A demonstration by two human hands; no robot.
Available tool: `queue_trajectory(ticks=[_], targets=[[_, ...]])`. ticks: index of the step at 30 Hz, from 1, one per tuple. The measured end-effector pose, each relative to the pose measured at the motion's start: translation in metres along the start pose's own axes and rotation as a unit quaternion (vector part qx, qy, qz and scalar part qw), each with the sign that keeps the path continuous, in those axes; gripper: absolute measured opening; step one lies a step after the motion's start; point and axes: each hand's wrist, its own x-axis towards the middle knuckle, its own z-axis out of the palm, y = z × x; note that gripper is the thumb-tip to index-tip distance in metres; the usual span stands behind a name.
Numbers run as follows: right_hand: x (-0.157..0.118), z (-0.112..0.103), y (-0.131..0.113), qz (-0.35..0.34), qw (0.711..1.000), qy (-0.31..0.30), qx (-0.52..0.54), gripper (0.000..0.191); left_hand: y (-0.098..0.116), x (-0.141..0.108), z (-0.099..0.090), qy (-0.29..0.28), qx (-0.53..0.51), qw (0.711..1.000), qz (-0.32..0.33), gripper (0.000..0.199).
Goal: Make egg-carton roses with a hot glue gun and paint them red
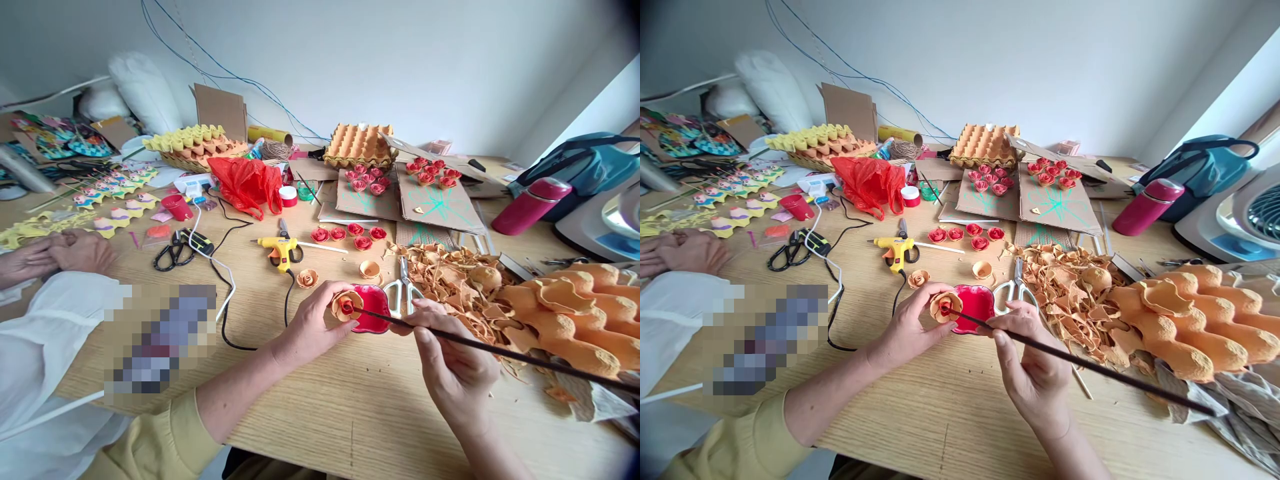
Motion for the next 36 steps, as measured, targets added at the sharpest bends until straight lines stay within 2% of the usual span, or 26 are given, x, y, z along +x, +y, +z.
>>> queue_trajectory(ticks=[4, 8, 11, 17, 21, 29, 36], targets=[[-0.001, 0.005, 0.001, 0.11, 0.99, 0.055, 0.065, 0.008, 0.001, 0.0, -0.001, -0.001, 0.001, 1.0, 0.0, 0.042], [-0.002, 0.006, 0.006, 0.226, 0.954, 0.078, 0.178, 0.009, 0.001, 0.0, -0.002, 0.008, 0.011, 1.0, 0.0, 0.043], [0.0, 0.006, 0.01, 0.269, 0.931, 0.106, 0.222, 0.012, 0.0, 0.001, -0.002, 0.017, 0.014, 1.0, -0.008, 0.044], [0.007, 0.006, 0.012, 0.322, 0.889, 0.126, 0.3, 0.018, -0.007, 0.002, -0.004, 0.047, 0.013, 0.998, -0.042, 0.044], [0.009, 0.006, 0.013, 0.34, 0.872, 0.124, 0.33, 0.02, -0.011, 0.003, -0.004, 0.064, 0.002, 0.997, -0.049, 0.046], [0.011, 0.006, 0.012, 0.348, 0.859, 0.113, 0.358, 0.018, -0.007, 0.003, -0.004, 0.055, -0.038, 0.996, -0.065, 0.046], [0.005, 0.015, 0.008, 0.339, 0.865, 0.041, 0.368, 0.019, 0.002, 0.004, -0.003, 0.008, -0.155, 0.981, -0.113, 0.05]])
